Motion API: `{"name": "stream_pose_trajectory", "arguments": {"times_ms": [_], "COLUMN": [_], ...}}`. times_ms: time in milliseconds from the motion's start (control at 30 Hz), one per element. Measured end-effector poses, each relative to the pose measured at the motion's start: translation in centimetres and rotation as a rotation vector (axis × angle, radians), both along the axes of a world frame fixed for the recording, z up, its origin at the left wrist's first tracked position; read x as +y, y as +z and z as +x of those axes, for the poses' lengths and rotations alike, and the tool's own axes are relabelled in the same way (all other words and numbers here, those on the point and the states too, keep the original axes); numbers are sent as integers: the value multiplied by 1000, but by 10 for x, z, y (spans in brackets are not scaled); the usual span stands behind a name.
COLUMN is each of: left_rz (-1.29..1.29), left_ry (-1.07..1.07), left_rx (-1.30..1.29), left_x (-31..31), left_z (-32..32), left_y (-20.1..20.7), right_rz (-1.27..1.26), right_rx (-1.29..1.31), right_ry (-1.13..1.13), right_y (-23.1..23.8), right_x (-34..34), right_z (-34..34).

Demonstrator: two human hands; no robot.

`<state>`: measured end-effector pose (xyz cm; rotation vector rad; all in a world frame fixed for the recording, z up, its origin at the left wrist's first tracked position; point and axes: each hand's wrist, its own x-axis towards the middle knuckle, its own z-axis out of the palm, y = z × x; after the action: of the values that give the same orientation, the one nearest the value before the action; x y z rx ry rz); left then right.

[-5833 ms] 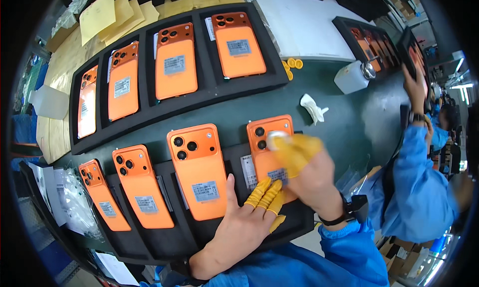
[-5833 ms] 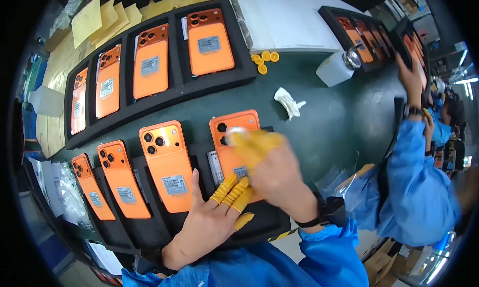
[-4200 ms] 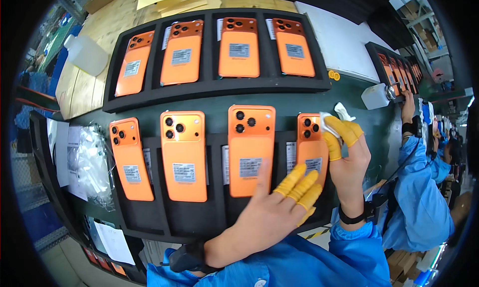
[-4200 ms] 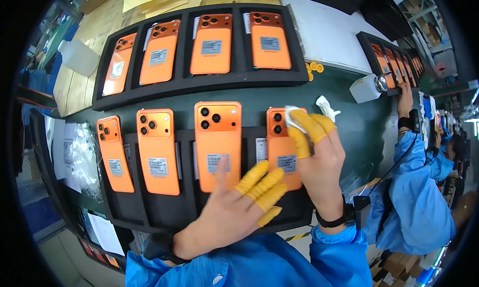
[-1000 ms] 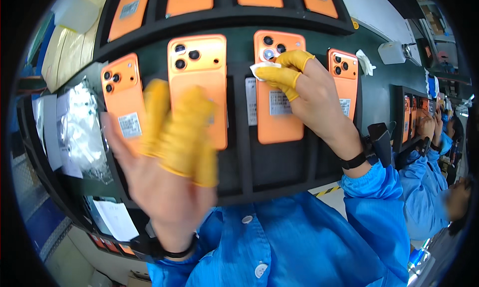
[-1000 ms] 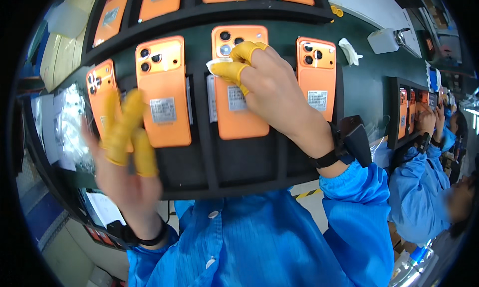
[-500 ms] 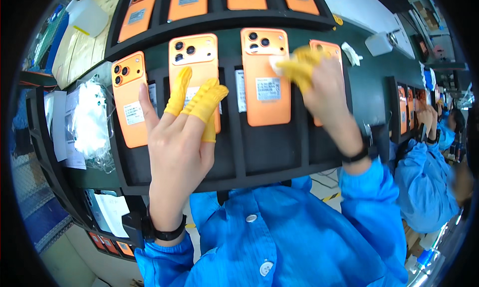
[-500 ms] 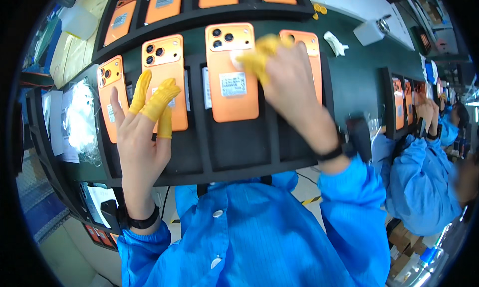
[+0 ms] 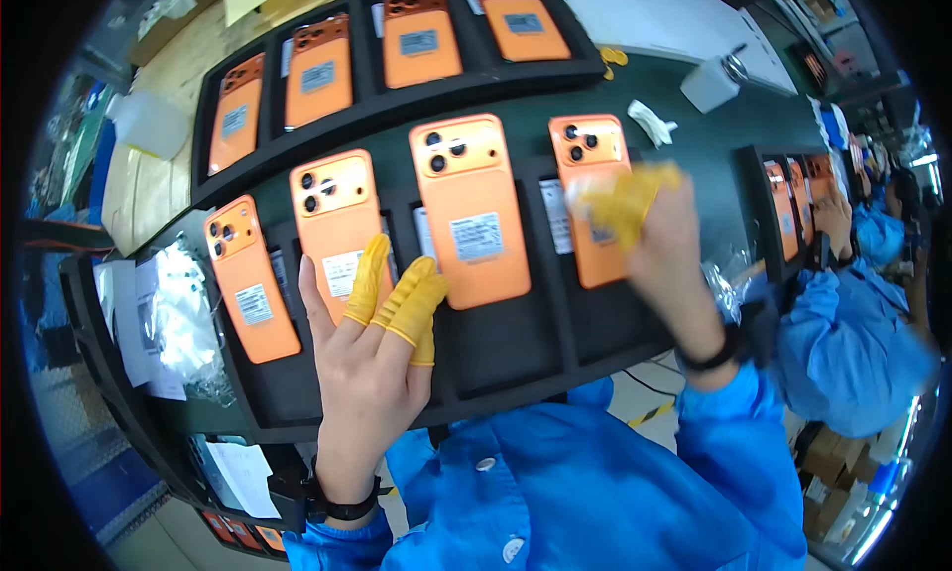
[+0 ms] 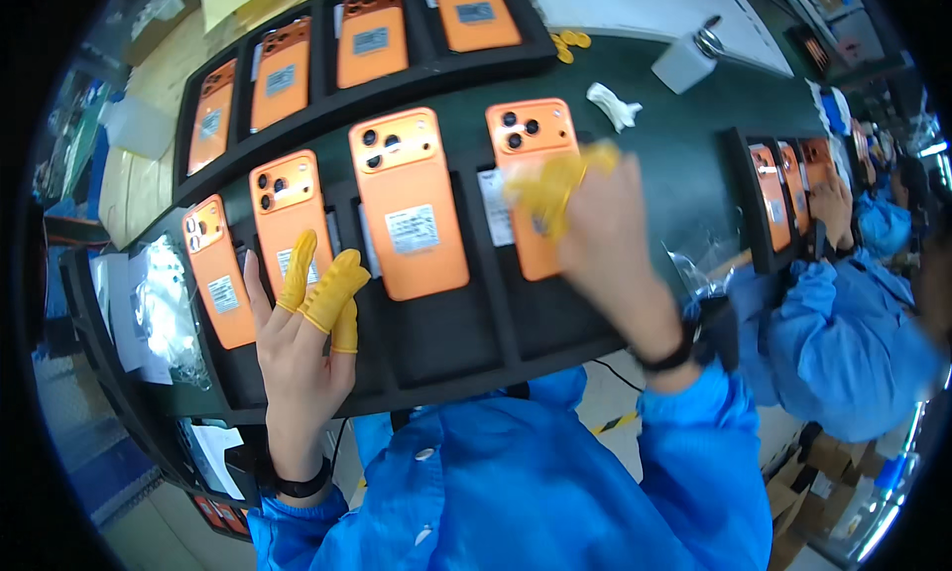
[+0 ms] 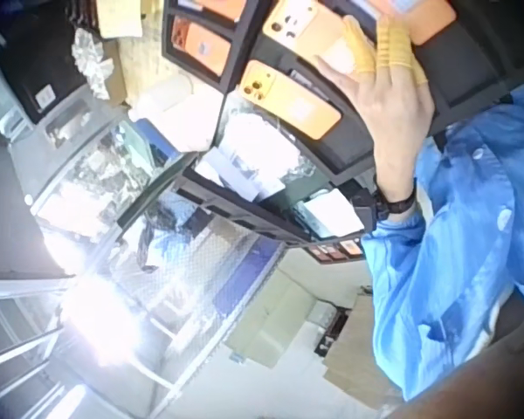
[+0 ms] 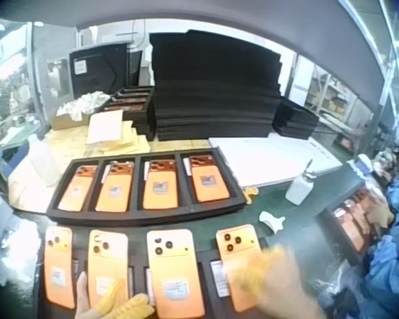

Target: Cleaning and inspecting the back and screens of several smartphones on an assembly line.

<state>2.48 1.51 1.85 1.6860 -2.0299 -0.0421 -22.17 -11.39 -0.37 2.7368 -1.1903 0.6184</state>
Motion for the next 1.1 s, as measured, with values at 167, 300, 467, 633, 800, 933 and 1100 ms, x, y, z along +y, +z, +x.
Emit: {"name": "stream_pose_trajectory", "arguments": {"times_ms": [167,300,467,633,800,933,1100], "left_rz": [11,12,29,-97,-88,-50,83], "left_ry": [-63,6,49,121,372,354,140], "left_rx": [4,-46,-53,-92,-60,16,100], "left_x": [-6,0,-1,3,44,47,45], "left_z": [-24,-16,-9,12,66,71,61], "left_y": [1,4,3,18,6,0,-10], "right_rz": [40,100,8,-19,158,249,182], "right_rx": [-181,-40,-70,-118,-18,-54,-202], "right_ry": [193,293,152,23,110,129,135], "right_y": [-14,-15,-15,-11,-18,-3,34], "right_x": [-50,5,11,-35,38,60,16], "right_z": [-18,-30,-55,-48,-54,-37,44]}}
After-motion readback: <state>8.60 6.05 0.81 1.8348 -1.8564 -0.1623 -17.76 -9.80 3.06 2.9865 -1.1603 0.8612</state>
